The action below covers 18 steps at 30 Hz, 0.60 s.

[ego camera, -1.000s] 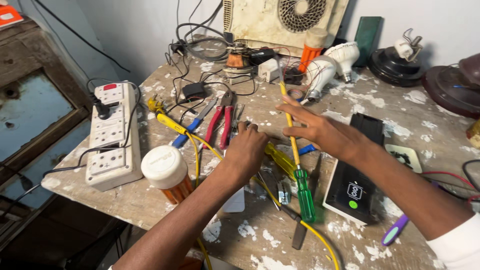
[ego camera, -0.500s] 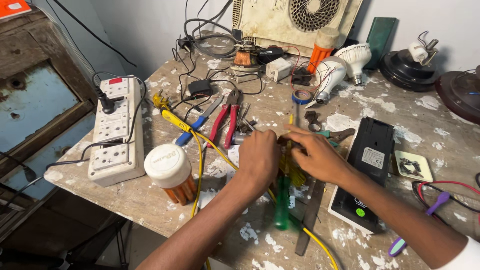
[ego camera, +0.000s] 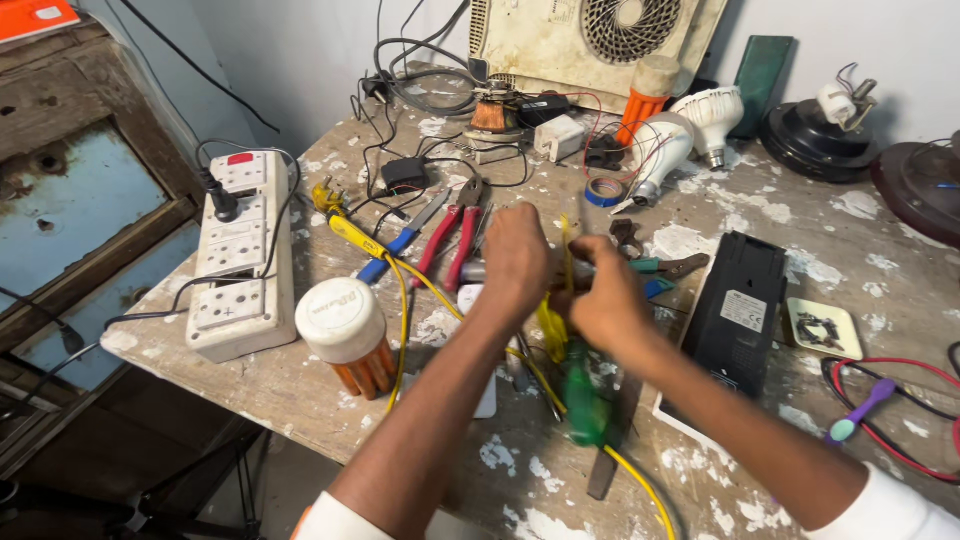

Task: The person unscrews screws from the back of a black electronic device on a cluttered workbench using a yellow-handled screwdriver, repositioning the device between screws. Earlier they handle a bowl of small parts, a toothbrush, and assorted hand tools while sorting items on the bench.

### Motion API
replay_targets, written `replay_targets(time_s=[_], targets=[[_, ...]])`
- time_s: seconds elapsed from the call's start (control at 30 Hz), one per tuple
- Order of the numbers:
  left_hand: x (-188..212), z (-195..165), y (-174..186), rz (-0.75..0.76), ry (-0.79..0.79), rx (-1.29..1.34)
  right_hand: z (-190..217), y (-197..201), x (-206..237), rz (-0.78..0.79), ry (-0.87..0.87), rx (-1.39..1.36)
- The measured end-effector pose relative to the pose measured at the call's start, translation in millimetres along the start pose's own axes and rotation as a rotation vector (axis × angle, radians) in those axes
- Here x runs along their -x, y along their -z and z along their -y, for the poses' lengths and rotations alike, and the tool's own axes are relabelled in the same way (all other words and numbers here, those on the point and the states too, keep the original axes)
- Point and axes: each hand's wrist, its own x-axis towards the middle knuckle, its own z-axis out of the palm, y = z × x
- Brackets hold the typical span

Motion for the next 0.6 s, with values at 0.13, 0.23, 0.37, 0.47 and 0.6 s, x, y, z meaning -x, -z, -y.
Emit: replay_targets(time_s=[0.13, 0.23, 0.37, 0.47, 0.6], targets=[[-15.7, 11.1, -0.6, -0.077, -0.106, -0.032, -26.6, 20.0, -28.3, 0.3, -0.3, -0.515], [-29.0, 3.9, 3.3, 0.055, -0.03, -0.069, -35.4, 18.8, -48.9, 0.322, -0.326, -0.551], [-11.1, -4.9, 16.8, 0.061, -0.135, -0.12, -33.4, -6.0, -67.1, 0.273, -0.29, -0.277], [21.3, -13.3, 23.6, -0.041, -0.261, -0.306, -26.9, -21.6, -75.0, 0.191, -0.151, -0.012], [68.7, 2.4, 46.1, -0.159, -0.296, -0.301, -8.3, -30.3, -77.0, 0.075, 0.09, 0.197]])
